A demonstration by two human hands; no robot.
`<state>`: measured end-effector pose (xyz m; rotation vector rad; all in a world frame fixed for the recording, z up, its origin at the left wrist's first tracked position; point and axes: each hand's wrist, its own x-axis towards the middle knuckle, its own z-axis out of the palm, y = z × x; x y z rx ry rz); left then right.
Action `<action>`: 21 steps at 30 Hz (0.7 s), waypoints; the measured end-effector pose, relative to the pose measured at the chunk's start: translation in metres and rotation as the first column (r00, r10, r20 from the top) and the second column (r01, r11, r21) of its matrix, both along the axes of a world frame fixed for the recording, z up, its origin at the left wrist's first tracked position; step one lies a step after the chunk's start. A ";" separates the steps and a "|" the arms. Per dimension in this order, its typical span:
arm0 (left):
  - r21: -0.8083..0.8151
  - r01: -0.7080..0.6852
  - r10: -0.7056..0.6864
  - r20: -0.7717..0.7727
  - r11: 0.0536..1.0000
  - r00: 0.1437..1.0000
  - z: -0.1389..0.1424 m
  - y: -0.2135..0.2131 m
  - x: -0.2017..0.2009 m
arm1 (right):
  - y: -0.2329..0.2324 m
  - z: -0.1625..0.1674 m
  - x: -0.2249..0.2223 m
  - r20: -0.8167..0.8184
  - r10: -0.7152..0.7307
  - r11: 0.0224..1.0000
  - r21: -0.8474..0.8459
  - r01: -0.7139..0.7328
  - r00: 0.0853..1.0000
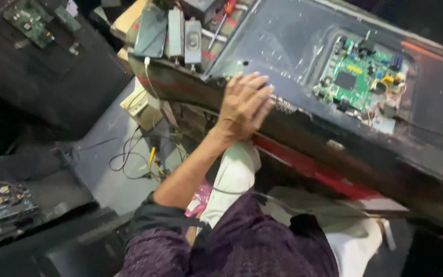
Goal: The person disassembles a flat-screen television by removing the back cover and detaching internal components. They use a screwdriver to loosen screws and pry open the casing, then remove the front bezel and internal circuit boards.
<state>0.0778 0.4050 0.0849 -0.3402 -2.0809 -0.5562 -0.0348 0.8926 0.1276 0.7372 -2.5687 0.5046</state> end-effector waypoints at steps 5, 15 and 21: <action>0.107 -0.225 0.222 0.038 0.969 0.974 0.019 -0.111 -0.032 | -0.158 0.078 -0.038 0.309 0.159 0.976 -0.193 -0.102 0.938; -0.150 -0.457 0.481 0.320 0.877 0.816 0.025 -0.204 -0.093 | -0.495 0.032 -0.150 0.453 0.395 0.902 -0.026 -0.431 0.799; -0.073 -0.323 0.327 0.359 0.944 0.874 0.007 -0.216 -0.110 | -0.584 -0.001 -0.175 0.682 0.049 0.987 0.078 -0.140 0.730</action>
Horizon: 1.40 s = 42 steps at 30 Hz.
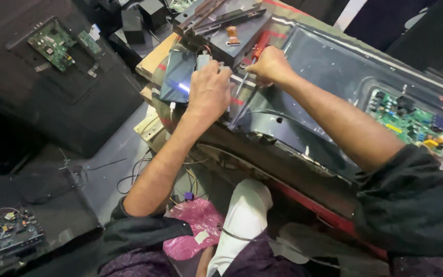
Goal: The person disassembles a flat-screen television by removing the back cover and detaching internal components. They use a screwdriver to loosen screws and pry open the casing, then remove the front bezel and internal circuit boards.
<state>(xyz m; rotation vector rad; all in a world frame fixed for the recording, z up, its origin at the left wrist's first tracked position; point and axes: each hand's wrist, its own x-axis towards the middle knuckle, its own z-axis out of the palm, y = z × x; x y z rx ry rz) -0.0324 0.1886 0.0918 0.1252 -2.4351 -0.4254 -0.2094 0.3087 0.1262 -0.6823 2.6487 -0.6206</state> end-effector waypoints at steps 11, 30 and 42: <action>-0.308 0.089 -0.067 0.080 0.947 0.995 -0.018 -0.045 -0.080 | -0.021 -0.020 -0.015 0.405 -0.068 0.898 -0.373 0.233 0.912; -0.543 0.004 0.118 0.189 0.840 0.975 -0.023 -0.008 -0.111 | 0.096 0.039 0.003 0.182 0.133 0.632 -0.773 0.058 0.974; -0.391 0.012 -0.010 0.008 0.920 1.000 -0.013 -0.005 -0.102 | 0.145 0.067 0.049 -0.123 0.095 0.664 -0.732 -0.155 0.988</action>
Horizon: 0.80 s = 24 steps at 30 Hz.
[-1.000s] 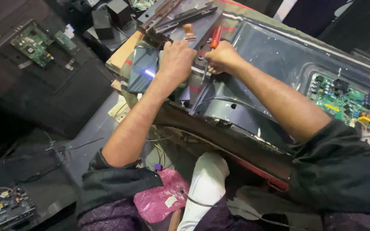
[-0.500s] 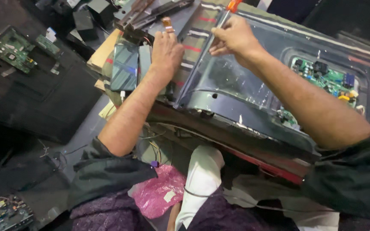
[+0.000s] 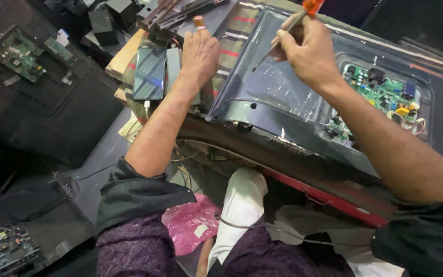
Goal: The person disassembles a flat-screen television by removing the back cover and detaching internal components. They use a screwdriver to loosen screws and pry open the casing, then remove the front bezel and internal circuit boards.
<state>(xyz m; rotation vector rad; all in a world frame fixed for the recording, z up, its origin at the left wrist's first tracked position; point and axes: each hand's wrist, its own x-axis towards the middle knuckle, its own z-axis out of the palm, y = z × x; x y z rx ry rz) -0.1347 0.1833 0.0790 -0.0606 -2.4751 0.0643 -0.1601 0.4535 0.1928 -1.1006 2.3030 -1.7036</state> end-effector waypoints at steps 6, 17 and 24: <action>0.961 0.126 -0.398 -0.220 -0.247 0.891 0.012 0.002 0.006 | 0.002 0.010 0.011 -0.084 -0.020 0.994 -0.108 0.011 0.996; 0.468 -0.082 -0.316 -0.447 -0.880 0.837 -0.014 0.041 0.026 | -0.020 0.015 0.033 -0.109 0.006 0.966 -0.257 -0.034 0.994; 0.445 -0.105 -0.308 -0.414 -0.889 0.856 -0.022 0.057 0.024 | -0.024 0.014 0.036 -0.133 -0.041 0.973 -0.231 0.009 0.990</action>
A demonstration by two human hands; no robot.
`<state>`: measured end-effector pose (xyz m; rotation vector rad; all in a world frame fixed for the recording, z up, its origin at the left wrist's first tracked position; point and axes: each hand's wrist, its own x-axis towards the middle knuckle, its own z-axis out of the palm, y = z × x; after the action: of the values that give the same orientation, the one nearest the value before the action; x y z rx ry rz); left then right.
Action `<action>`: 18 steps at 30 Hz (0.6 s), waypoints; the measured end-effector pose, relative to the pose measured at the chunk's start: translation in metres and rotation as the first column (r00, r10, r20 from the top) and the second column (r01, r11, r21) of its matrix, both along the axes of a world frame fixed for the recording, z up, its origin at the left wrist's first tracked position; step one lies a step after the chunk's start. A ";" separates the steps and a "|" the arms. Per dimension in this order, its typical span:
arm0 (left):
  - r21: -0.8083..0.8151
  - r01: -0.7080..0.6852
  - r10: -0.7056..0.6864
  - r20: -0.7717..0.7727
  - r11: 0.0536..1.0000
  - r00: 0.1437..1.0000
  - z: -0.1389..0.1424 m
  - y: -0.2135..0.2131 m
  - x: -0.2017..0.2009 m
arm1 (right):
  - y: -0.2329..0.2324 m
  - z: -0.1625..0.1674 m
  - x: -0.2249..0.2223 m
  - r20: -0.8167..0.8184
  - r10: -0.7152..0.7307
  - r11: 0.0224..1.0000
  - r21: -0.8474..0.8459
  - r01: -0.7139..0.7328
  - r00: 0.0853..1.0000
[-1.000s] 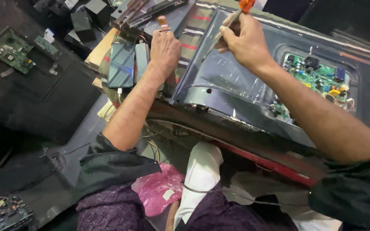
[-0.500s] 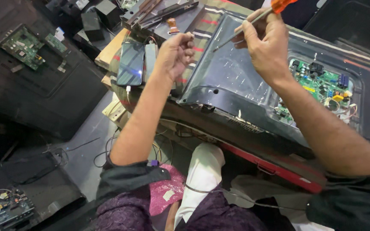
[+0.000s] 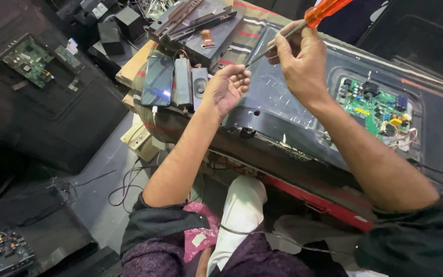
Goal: The person disassembles a flat-screen television by removing the back cover and detaching internal components. They use a screwdriver to loosen screws and pry open the casing, then remove the front bezel and internal circuit boards.
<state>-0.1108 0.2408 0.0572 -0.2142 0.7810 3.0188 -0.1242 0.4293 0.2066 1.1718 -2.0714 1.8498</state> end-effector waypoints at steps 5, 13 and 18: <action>0.022 0.017 -0.017 -0.022 1.000 1.000 0.004 0.004 0.004 | 0.003 0.001 -0.001 -0.004 -0.028 0.999 0.016 0.029 1.000; -0.040 0.034 -0.040 -0.153 0.999 0.987 0.008 0.014 0.015 | 0.009 0.006 0.005 -0.009 -0.024 1.000 -0.014 0.024 1.000; -0.041 0.032 -0.039 -0.201 0.999 0.979 0.009 0.016 0.019 | 0.012 0.010 0.008 0.000 -0.003 1.000 -0.013 0.003 1.000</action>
<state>-0.0913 0.2563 0.0660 0.1066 0.8453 3.0266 -0.1161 0.4409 0.2169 1.1645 -2.0562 1.8589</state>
